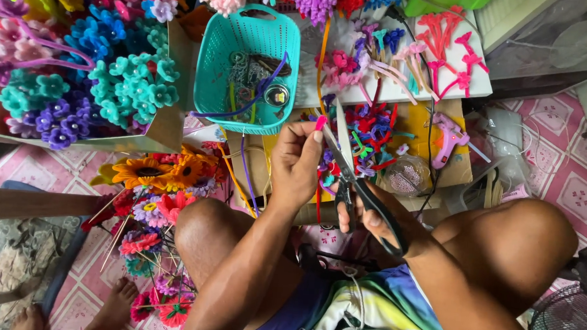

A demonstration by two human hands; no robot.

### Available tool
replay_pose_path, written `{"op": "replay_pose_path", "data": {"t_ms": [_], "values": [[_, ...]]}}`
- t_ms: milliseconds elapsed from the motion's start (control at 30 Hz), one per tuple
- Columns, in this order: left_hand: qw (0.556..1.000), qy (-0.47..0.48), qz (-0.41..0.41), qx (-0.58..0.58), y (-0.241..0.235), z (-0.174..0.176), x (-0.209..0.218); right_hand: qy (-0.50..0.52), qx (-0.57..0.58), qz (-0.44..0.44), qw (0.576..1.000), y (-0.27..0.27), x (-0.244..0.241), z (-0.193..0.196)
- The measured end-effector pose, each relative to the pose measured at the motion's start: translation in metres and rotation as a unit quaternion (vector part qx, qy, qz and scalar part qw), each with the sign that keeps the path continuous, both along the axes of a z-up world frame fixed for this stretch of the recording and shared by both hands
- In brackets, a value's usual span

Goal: Assembling decorative flowers by using a hot glue gun to attach colorful petals and parts to stems.

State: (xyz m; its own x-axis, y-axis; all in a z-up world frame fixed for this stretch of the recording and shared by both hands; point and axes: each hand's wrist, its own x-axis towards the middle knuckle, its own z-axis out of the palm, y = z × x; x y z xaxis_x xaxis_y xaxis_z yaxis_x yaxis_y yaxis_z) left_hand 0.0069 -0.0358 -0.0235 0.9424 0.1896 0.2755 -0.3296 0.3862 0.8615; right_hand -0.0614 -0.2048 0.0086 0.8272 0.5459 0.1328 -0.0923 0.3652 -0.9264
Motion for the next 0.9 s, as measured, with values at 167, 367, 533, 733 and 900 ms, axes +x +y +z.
{"op": "replay_pose_path", "data": {"t_ms": [167,367,533,733,900], "values": [[1.0,0.003,-0.026,0.007,0.004,0.007,0.0,-0.054,-0.108,-0.092,0.988,0.012,-0.013,0.025],[0.979,0.001,-0.048,0.196,0.013,0.035,-0.012,-0.024,-0.126,-0.14,0.982,0.008,-0.021,0.019],[0.966,-0.024,-0.018,0.257,0.014,0.034,-0.013,-0.056,-0.16,-0.12,0.978,0.008,-0.021,0.008],[0.958,-0.058,-0.016,0.282,0.012,0.038,-0.017,-0.013,-0.126,-0.109,0.986,0.007,-0.025,0.007],[0.956,-0.067,-0.034,0.284,0.012,0.039,-0.019,-0.02,-0.148,-0.179,0.972,0.008,-0.029,0.001]]}}
